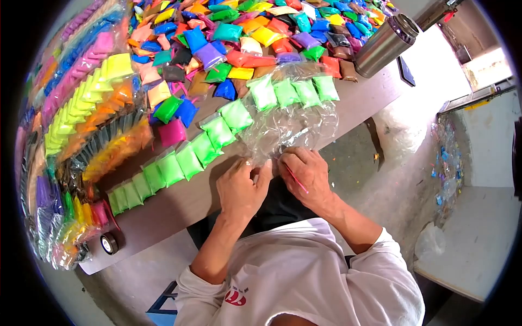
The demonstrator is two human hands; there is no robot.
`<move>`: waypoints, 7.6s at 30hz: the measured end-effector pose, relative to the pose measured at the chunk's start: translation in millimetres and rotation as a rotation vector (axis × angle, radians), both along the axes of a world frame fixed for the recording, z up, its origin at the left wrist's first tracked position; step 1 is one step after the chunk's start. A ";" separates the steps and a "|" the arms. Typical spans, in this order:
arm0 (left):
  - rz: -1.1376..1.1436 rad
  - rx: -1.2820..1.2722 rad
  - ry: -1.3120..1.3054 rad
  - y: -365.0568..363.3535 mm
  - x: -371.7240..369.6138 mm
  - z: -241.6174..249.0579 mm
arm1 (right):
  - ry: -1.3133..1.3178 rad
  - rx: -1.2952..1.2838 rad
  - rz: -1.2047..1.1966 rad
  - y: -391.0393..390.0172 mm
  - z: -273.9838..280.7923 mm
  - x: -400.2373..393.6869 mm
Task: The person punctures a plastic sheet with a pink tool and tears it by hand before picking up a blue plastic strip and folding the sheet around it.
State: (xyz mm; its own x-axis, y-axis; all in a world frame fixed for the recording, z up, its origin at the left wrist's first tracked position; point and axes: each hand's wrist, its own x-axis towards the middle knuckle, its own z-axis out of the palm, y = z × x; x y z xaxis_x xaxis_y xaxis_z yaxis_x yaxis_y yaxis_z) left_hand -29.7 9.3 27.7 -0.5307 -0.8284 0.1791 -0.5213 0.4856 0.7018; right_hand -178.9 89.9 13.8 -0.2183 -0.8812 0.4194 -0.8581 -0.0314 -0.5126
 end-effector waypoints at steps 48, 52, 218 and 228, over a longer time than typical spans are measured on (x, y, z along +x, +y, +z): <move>-0.041 -0.231 -0.015 3.1 4.9 -24.5 | 0.198 0.113 0.006 -23.4 -1.9 -50.9; -0.044 -0.220 0.020 2.6 5.8 -24.2 | 0.218 0.190 0.036 -20.6 13.1 -46.8; -0.036 -0.179 0.162 -5.0 16.8 -24.7 | 0.224 0.142 -0.252 -13.7 4.6 -38.6; -0.047 -0.168 0.154 -4.7 19.2 -21.6 | 0.222 0.159 -0.317 -9.1 1.1 -49.6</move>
State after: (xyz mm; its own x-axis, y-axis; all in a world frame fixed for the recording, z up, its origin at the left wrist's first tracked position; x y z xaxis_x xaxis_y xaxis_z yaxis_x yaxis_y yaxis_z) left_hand -10.5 4.5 6.1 -0.5238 -0.7550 0.3945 -0.3883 0.6239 0.6783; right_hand -228.5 80.8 14.9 -0.4090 -0.8422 0.3512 -0.9027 0.3169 -0.2912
